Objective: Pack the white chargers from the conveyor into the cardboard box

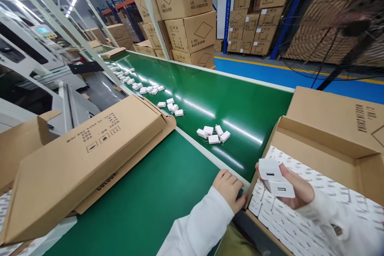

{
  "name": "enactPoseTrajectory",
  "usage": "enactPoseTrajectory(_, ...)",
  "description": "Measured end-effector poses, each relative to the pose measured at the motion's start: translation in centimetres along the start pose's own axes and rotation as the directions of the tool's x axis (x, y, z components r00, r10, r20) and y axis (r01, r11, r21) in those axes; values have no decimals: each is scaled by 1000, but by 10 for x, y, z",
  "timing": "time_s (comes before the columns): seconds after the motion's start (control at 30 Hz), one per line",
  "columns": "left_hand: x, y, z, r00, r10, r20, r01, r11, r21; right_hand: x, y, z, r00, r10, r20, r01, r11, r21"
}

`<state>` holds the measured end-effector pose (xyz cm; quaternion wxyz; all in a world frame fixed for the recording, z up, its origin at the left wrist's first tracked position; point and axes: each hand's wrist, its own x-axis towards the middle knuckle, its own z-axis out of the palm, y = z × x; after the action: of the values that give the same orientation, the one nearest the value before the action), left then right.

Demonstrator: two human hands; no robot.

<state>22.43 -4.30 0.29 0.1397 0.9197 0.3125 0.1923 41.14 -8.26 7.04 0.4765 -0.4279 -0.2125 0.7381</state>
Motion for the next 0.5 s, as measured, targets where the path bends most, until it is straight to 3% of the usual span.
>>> enactPoseTrajectory(0.1, 0, 0, 0, 1000, -4, -16, 3, 1000, -8, -6, 15, -5, 998, 20, 54, -29, 987, 160)
enactPoseTrajectory(0.27, 0, 2, -1, 1000, -6, -18, 6, 1000, -10, -4, 26, -7, 993, -17, 117, 8, 996, 85)
enactPoseTrajectory(0.4, 1, 4, -5, 1000, 0, -5, 0, 1000, -4, -6, 35, 2, 996, -6, 92, 0, 998, 66)
enactPoseTrajectory(0.5, 2, 5, -7, 1000, 2, -5, -2, 1000, -5, -7, 32, -2, 996, 5, 86, -5, 1000, -4)
